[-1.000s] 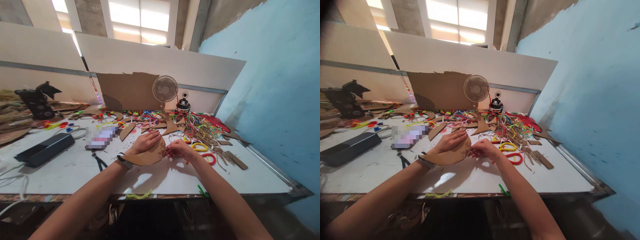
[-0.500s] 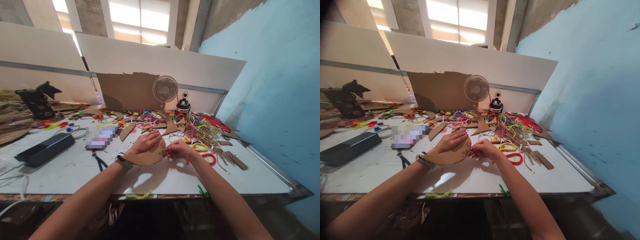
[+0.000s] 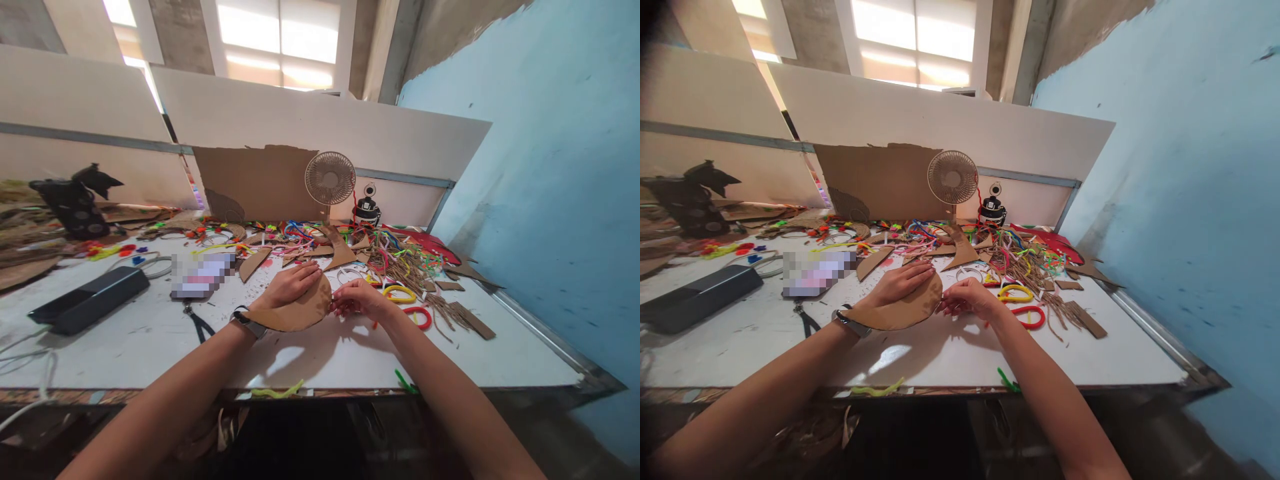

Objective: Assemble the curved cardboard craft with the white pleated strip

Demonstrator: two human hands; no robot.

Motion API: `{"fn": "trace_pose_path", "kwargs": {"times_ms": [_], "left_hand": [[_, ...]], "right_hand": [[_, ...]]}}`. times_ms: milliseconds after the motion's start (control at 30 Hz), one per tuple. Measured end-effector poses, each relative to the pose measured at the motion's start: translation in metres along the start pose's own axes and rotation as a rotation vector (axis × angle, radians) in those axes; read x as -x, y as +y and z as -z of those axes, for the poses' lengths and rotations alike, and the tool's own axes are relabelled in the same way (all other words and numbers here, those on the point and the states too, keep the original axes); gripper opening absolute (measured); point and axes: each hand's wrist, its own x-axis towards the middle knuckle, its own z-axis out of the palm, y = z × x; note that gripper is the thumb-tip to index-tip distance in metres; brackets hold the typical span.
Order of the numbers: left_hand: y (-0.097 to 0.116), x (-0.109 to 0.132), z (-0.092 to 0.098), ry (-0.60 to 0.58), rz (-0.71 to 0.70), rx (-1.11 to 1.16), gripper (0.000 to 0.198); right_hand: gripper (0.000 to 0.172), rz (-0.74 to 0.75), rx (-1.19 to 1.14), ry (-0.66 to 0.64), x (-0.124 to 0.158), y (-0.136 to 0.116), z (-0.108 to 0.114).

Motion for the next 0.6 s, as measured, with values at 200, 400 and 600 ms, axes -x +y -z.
{"fn": "trace_pose_path", "kwargs": {"times_ms": [200, 400, 600], "left_hand": [[0.0004, -0.0009, 0.0031, -0.009, -0.002, 0.002, 0.034], [0.0015, -0.0024, 0.0031, 0.014, -0.037, -0.052, 0.030], [0.0021, -0.0019, -0.0010, 0.005, -0.020, -0.050, 0.029]], "right_hand": [[0.021, 0.005, -0.002, -0.004, -0.0022, 0.0030, 0.0010], [0.022, -0.016, 0.002, 0.009, -0.0025, 0.0039, 0.0015], [0.022, -0.016, 0.026, 0.004, -0.0035, 0.0058, 0.0022]]}}
